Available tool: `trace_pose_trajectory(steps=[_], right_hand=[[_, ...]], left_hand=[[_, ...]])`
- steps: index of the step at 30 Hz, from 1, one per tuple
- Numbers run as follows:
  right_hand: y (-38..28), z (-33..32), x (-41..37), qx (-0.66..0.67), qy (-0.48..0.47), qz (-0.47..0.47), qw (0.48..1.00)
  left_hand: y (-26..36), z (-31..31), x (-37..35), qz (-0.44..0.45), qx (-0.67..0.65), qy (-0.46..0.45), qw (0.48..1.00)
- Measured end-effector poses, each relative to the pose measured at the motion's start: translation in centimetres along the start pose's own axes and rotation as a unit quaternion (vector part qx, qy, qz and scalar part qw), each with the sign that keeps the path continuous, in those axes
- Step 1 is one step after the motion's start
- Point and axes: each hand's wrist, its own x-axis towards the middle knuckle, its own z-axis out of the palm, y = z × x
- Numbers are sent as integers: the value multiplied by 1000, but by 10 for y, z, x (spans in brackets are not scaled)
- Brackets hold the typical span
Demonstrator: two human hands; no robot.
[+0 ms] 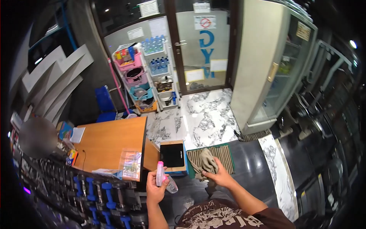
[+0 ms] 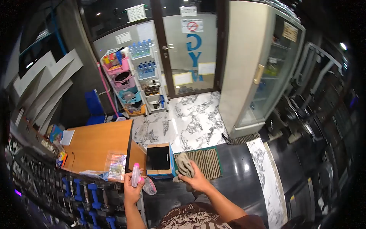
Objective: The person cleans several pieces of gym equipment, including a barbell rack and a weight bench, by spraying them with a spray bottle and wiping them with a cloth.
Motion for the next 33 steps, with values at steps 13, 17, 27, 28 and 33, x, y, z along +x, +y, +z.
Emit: trace_pose_trajectory(steps=[13,17,27,28,33], right_hand=[[70,81,-189,22,129,68,989],[48,78,-236,-17,194,86,977],[41,78,-358,-44,275,33,960],[41,76,-378,-39,287,43,956],[70,67,-492,-1,345,49,937]], left_hand=[[-61,-24,-124,-70,-102,-92,988],[-53,-10,-135,-111,-108,-158,975],[-33,39,-184,-114,-46,-379,917],[-32,47,-197,-109,-34,-402,908],[-9,93,-284,-24,-19,-478,878]])
